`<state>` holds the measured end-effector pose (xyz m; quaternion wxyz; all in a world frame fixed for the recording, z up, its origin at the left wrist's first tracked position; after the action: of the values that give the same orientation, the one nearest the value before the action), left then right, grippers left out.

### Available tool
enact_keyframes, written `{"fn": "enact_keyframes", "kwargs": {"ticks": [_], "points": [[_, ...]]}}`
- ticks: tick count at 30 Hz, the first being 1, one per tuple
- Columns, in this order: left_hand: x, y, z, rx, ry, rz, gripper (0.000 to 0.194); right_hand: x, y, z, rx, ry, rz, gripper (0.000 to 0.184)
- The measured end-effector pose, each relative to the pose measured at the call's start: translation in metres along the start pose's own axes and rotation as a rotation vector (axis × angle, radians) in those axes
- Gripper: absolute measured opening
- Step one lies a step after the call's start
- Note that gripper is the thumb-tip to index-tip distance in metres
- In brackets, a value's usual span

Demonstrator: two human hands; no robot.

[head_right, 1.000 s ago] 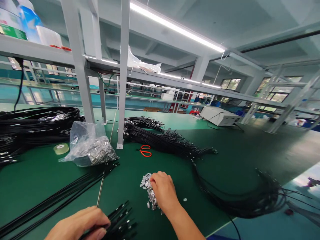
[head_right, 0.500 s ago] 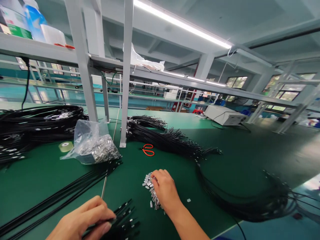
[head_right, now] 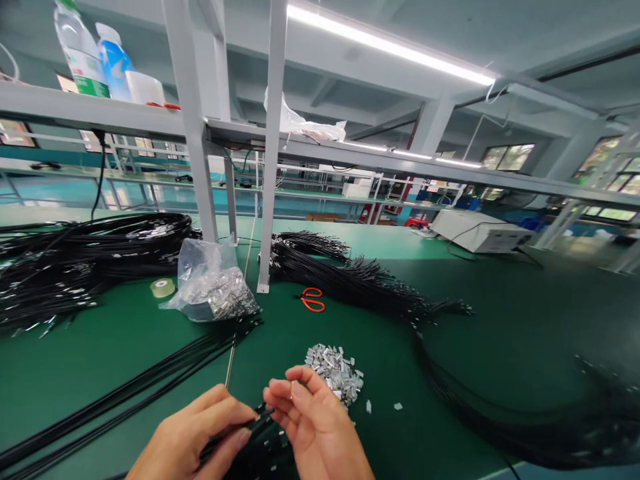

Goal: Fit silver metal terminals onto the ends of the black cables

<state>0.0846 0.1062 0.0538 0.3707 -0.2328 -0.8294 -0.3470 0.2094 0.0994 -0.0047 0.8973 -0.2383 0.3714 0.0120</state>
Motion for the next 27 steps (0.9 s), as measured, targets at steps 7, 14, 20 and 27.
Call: {"fn": "enact_keyframes", "kwargs": {"ticks": [7,14,20,27], "points": [[-0.006,0.001,0.003,0.054,0.065,0.032,0.023,0.007,0.008,-0.017,-0.057,0.165,-0.036,0.025],[-0.008,0.001,0.005,0.089,-0.015,0.070,0.022,-0.004,0.004,-0.015,-0.046,0.098,-0.013,0.022],[-0.004,0.003,0.005,0.119,-0.038,0.075,0.021,-0.003,0.004,-0.016,-0.043,0.129,0.009,0.021],[-0.003,0.002,0.005,0.112,-0.077,0.085,0.019,0.001,0.001,-0.015,-0.036,0.128,-0.052,0.024]]}}
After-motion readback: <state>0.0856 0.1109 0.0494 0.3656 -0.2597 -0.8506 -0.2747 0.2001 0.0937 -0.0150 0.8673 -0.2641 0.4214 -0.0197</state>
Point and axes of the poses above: each hand's wrist, its own y-axis towards the middle knuckle, its own x-axis out of the back of the hand, z = x × y, the point moved 10 cm from there along y, towards the middle knuckle, and after that the axes turned 15 degrees about -x, right-handed, at the moved point
